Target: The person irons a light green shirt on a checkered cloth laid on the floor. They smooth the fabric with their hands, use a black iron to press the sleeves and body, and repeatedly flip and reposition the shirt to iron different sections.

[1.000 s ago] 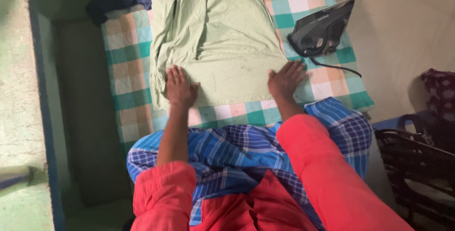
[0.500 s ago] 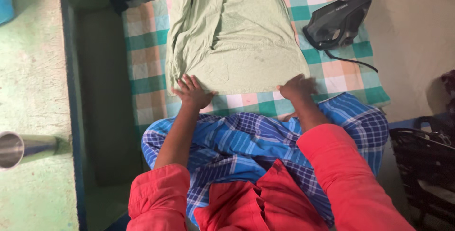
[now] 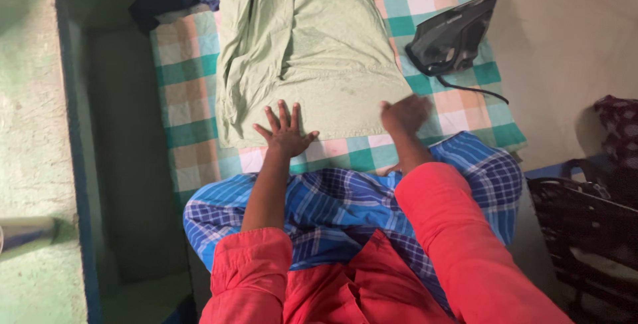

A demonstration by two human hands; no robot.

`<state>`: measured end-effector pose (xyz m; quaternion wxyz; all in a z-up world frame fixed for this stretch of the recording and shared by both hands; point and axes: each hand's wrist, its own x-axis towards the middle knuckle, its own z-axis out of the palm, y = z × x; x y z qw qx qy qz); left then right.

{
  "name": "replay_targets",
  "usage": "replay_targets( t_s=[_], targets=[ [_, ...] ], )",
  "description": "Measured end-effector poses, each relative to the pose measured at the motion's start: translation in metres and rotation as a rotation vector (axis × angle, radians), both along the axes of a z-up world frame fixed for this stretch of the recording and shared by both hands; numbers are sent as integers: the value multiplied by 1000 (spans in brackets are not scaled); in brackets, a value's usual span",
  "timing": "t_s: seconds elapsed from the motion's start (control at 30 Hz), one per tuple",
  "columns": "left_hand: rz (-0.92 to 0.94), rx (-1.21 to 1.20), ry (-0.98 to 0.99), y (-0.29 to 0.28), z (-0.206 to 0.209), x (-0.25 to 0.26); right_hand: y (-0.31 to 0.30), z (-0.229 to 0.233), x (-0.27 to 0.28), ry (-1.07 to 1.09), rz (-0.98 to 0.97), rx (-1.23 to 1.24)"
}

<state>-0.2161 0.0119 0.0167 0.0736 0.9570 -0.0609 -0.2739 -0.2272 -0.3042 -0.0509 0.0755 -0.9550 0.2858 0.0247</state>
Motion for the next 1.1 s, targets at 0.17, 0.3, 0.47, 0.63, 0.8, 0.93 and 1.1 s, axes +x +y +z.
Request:
replay_targets(
  t_s=[0.17,0.3,0.47,0.63,0.8,0.93,1.1],
  targets=[
    [-14,18,50,-1,3,4,-69,0,24,-644,-464,-39],
    [-15,24,49,0,1,0,-122,16,45,-955,-232,303],
    [-12,13,61,1,2,1,-140,53,43,-1125,-29,1069],
    [1,-1,62,2,4,-1,-134,101,45,-925,185,994],
    [7,-11,46,2,4,-1,-118,171,45,-543,559,548],
    [12,-7,55,1,6,0,-83,175,42,-114,736,286],
    [3,-1,28,3,0,-1,-39,148,20,114,725,213]
  ],
)
